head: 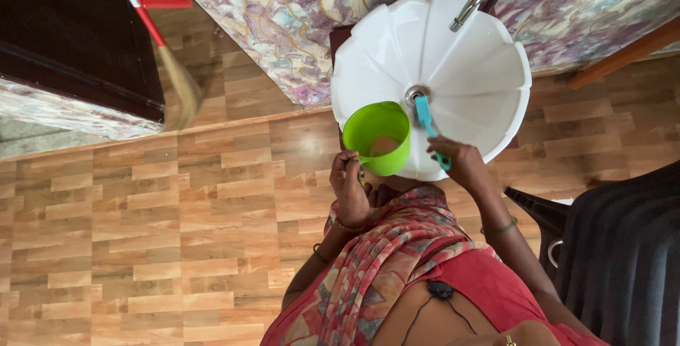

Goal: The person scrubs the interior of a white sink using a blue brush and a green cup of water.

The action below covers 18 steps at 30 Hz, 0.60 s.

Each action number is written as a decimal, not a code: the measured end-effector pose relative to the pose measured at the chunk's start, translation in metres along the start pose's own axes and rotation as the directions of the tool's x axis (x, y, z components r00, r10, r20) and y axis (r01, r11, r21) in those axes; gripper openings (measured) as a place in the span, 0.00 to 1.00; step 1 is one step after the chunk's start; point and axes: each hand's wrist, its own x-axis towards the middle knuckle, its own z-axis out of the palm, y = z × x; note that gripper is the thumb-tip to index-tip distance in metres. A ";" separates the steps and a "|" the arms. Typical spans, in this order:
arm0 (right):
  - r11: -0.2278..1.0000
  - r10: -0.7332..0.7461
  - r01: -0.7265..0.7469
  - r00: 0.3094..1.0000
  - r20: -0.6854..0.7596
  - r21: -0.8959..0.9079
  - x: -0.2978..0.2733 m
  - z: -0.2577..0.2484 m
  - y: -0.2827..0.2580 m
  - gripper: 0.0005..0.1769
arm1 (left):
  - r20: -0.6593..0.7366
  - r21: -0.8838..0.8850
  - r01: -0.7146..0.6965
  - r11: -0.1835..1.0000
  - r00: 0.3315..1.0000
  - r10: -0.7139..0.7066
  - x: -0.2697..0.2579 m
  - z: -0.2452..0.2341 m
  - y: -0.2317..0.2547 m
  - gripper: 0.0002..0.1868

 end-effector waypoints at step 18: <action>0.998 0.053 -0.053 0.999 0.001 -0.042 -0.003 -0.004 -0.018 0.16 | 0.061 -0.010 0.023 1.000 0.998 -0.023 0.012 0.003 -0.014 0.08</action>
